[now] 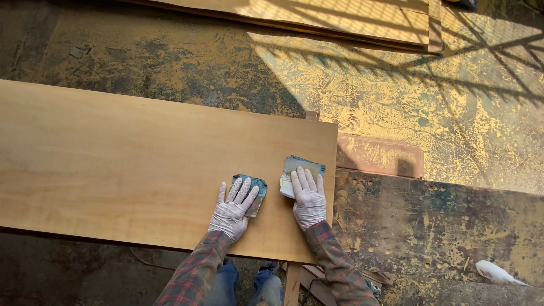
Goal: The person sands a long wooden panel resting on supports in a workshop. They first run a green electric orbital sander back and forth across the panel surface, then set the sander down and continue smoothing the surface by hand using two sanding blocks, working along the panel's length and edges.
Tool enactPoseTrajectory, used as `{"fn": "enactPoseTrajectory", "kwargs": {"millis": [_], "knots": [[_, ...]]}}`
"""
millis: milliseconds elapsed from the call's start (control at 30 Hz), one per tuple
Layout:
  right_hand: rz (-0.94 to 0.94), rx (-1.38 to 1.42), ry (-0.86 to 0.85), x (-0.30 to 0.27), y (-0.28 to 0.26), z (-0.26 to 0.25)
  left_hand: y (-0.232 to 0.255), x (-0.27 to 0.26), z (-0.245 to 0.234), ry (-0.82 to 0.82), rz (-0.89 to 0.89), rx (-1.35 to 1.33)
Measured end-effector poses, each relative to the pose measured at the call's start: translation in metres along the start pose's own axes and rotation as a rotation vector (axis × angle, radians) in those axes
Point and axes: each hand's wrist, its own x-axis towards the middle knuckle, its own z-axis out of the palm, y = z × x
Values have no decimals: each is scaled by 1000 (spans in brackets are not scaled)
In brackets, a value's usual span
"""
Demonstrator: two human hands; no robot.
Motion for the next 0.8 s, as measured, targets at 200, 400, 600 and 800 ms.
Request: {"fn": "enactPoseTrajectory", "kwargs": {"millis": [200,400,600,800], "knots": [[103,-41,-49,-22,-18,17,-3,-2,4,21,37,-23],[164,-88,-14,0,-26,15,-3,-2,-5,-67,19,-18],[88,-47,-6,5,-40,23,-3,-3,1,-22,30,-7],[212,-201,-52,-18,-43,27,-2,-1,-2,-45,21,-35]]}}
